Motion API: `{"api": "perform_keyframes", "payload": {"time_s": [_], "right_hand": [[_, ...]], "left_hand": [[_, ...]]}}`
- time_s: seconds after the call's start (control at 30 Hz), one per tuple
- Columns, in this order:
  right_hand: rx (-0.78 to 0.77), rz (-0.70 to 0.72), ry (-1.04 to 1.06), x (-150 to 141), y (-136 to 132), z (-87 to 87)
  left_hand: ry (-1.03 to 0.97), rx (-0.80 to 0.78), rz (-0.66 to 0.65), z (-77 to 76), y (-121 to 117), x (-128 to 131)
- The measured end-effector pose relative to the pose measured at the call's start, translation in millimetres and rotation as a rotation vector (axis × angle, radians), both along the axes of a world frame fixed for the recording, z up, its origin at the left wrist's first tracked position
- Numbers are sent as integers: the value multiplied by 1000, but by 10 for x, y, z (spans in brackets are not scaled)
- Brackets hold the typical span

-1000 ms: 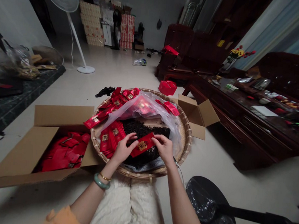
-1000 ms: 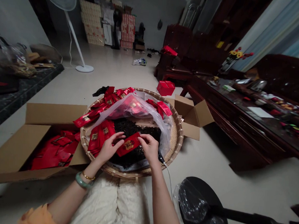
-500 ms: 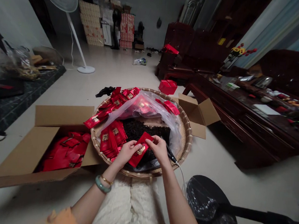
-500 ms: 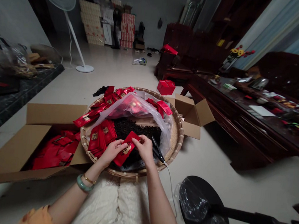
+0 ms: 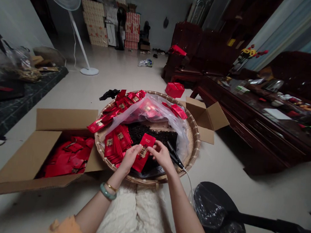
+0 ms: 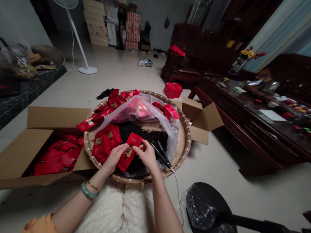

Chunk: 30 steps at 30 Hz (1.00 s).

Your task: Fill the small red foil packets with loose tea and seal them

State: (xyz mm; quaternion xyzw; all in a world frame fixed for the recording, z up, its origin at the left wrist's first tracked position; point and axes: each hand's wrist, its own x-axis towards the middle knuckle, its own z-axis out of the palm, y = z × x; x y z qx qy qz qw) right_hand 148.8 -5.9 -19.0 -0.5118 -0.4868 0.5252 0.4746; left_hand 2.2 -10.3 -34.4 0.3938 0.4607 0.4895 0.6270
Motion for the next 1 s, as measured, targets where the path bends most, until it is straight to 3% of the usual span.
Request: {"api": "perform_keyframes", "payload": {"time_s": [0.1,0.3,0.47,0.6,0.83,1.0], "right_hand": [[-6,30,7,-59,-55,-61],[184,59,-95,-73,-131,-89],[590,-52,-409,-30,-238,202],[903,-17,-689,-15,-288,392],[922,-138,-938,-51,-328,405],[849,50,-1019,-67,-358,441]], "left_hand": [[19,14,40,-10,6,-14],[255,149,-203,56,-19,-113],[400,287,-138,-47,20,-148],[565,396,-116,-115,39,-160],[732,427,-103,-55,23,-179],[727,468,-114,-84,37,-192]]}}
